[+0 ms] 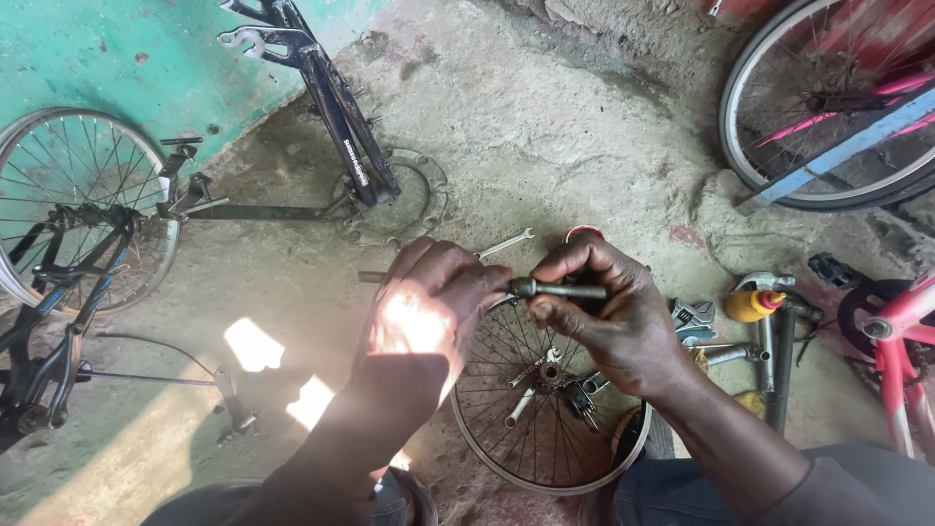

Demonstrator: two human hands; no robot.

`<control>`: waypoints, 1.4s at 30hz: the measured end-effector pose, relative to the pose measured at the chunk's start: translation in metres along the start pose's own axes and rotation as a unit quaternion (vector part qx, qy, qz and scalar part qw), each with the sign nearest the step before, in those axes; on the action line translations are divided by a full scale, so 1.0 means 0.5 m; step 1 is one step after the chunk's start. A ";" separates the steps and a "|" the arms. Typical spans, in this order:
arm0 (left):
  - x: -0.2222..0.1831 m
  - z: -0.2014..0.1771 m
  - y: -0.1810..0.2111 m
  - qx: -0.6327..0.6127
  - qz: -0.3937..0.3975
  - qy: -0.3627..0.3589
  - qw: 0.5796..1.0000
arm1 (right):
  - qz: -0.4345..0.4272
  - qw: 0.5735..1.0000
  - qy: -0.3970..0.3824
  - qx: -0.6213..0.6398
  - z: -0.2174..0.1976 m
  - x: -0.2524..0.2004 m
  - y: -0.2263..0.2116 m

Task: Cleaning, greasing, and reassembling the axle components of a bicycle wheel.

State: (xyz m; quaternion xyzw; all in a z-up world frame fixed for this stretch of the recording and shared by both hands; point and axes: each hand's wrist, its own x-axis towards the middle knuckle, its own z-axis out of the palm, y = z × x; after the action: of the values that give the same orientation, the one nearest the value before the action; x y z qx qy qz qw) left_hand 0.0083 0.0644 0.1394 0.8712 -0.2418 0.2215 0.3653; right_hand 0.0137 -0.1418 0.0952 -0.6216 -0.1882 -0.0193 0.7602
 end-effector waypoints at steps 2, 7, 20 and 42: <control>-0.020 0.028 -0.053 0.009 0.010 -0.020 1.000 | 0.069 0.997 0.028 0.011 -0.007 0.000 0.008; -0.012 0.034 -0.043 -0.025 -0.145 -0.153 0.977 | 0.155 0.986 0.052 -0.027 -0.008 0.013 -0.006; -0.030 0.297 -0.149 -0.564 -0.500 -0.044 0.656 | 0.328 0.934 0.052 -0.135 -0.059 0.088 0.122; -0.783 0.715 -0.794 -0.355 -0.729 0.195 0.551 | 0.373 0.600 -0.239 -0.666 -0.230 -0.333 0.702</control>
State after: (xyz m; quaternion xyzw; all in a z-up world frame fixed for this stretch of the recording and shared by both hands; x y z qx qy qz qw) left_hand 0.0072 0.1446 -0.5179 0.4833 0.4949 -0.0604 0.7196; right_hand -0.0184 -0.2057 -0.3033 -0.9541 -0.0503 0.2953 0.0042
